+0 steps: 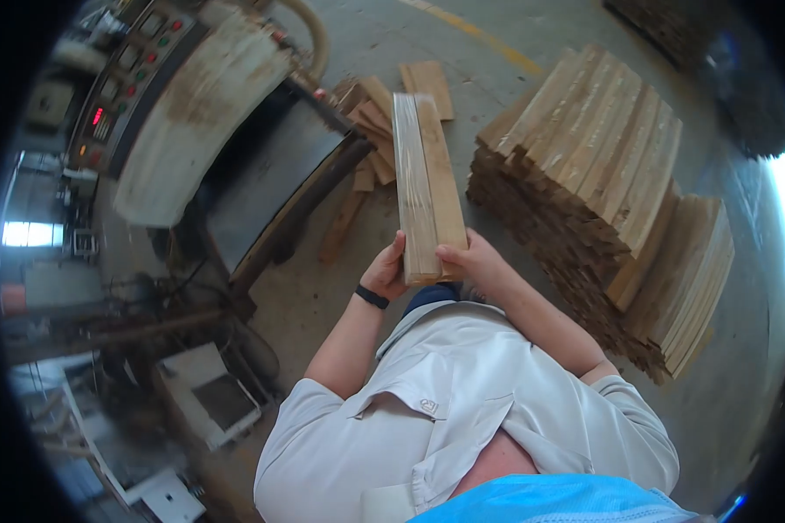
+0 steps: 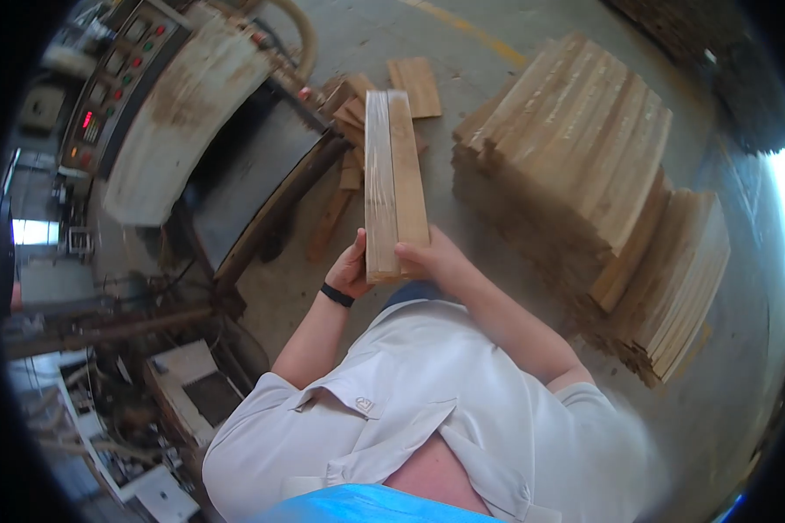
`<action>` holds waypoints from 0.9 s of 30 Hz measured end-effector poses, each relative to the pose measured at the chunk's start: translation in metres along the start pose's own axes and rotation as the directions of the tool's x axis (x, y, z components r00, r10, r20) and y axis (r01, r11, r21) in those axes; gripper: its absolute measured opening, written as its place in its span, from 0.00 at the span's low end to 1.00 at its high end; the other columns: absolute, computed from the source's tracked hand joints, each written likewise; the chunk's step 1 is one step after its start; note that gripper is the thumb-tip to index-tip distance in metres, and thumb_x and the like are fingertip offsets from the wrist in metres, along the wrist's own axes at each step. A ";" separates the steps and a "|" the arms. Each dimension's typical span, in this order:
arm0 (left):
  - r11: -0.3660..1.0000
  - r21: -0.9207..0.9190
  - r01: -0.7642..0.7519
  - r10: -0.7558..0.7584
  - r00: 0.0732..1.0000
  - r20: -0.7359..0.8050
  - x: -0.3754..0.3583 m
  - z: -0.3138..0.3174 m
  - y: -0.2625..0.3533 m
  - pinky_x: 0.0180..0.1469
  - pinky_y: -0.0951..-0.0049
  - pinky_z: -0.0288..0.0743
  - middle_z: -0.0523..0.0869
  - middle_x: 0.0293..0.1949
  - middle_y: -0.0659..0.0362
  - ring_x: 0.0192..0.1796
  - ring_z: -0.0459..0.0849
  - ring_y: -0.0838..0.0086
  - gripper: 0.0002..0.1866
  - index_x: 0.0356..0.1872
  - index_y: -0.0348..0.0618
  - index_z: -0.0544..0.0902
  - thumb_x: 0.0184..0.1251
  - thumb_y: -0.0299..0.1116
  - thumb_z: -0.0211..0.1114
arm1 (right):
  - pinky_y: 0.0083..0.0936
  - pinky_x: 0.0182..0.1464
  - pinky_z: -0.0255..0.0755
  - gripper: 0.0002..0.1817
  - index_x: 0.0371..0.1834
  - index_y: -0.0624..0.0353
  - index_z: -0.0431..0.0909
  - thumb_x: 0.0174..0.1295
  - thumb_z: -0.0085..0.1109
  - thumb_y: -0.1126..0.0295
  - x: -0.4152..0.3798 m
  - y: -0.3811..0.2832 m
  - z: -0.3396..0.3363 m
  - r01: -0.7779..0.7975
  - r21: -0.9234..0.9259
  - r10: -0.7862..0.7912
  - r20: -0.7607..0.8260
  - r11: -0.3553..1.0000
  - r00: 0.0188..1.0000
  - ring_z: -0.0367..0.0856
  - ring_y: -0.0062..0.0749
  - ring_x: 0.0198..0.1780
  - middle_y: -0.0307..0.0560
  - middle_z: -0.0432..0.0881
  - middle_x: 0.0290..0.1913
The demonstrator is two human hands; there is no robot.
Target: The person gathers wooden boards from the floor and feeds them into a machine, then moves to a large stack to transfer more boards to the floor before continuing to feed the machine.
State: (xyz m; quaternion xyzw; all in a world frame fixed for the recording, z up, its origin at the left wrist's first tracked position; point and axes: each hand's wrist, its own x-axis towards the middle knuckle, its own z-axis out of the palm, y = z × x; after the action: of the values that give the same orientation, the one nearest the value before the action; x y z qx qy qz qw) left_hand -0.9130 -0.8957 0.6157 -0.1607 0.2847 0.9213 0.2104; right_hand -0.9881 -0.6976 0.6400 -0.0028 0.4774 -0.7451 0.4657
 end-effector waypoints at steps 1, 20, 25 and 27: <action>1.000 -0.014 -0.025 0.024 0.999 -0.025 -0.015 -0.004 0.000 0.70 0.54 0.70 0.74 0.69 0.53 0.69 0.75 0.62 0.42 0.74 0.42 0.65 0.70 0.63 0.58 | 0.30 0.63 0.71 0.39 0.68 0.69 0.66 0.58 0.73 0.60 -0.003 -0.008 0.013 0.030 -0.085 -0.029 0.009 0.996 1.000 0.78 0.33 0.60 0.51 0.79 0.59; 0.855 0.464 -0.233 0.519 0.358 -0.776 -0.094 -0.253 0.079 0.57 0.63 0.76 0.84 0.54 0.44 0.57 0.83 0.59 0.42 0.58 0.21 0.76 0.66 0.60 0.67 | 0.30 0.55 0.76 0.42 0.61 0.71 0.73 0.54 0.74 0.47 0.262 0.146 0.189 -0.070 -0.679 0.099 0.004 0.731 0.995 0.83 0.37 0.54 0.57 0.83 0.54; 0.668 0.694 0.268 0.659 0.220 -0.719 -0.139 -0.301 0.113 0.59 0.56 0.75 0.82 0.53 0.31 0.59 0.82 0.43 0.47 0.56 0.19 0.75 0.64 0.67 0.64 | 0.33 0.56 0.75 0.43 0.64 0.68 0.69 0.53 0.74 0.48 0.273 0.132 0.226 -0.073 -0.994 -0.202 -0.089 0.082 0.975 0.83 0.41 0.55 0.59 0.83 0.55; 0.678 0.706 0.206 0.652 0.276 -0.706 -0.149 -0.339 0.128 0.60 0.58 0.74 0.82 0.55 0.33 0.60 0.81 0.46 0.47 0.58 0.20 0.74 0.64 0.67 0.63 | 0.33 0.57 0.76 0.43 0.65 0.66 0.67 0.53 0.73 0.49 0.292 0.128 0.206 -0.074 -0.990 -0.182 -0.095 0.119 0.979 0.84 0.41 0.54 0.58 0.83 0.54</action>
State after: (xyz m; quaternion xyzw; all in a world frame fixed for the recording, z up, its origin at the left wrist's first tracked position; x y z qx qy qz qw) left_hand -0.7864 -1.2368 0.4697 -0.5263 0.6894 0.4872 -0.1019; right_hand -0.9721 -1.0611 0.5322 -0.2563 0.8927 -0.2534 0.2705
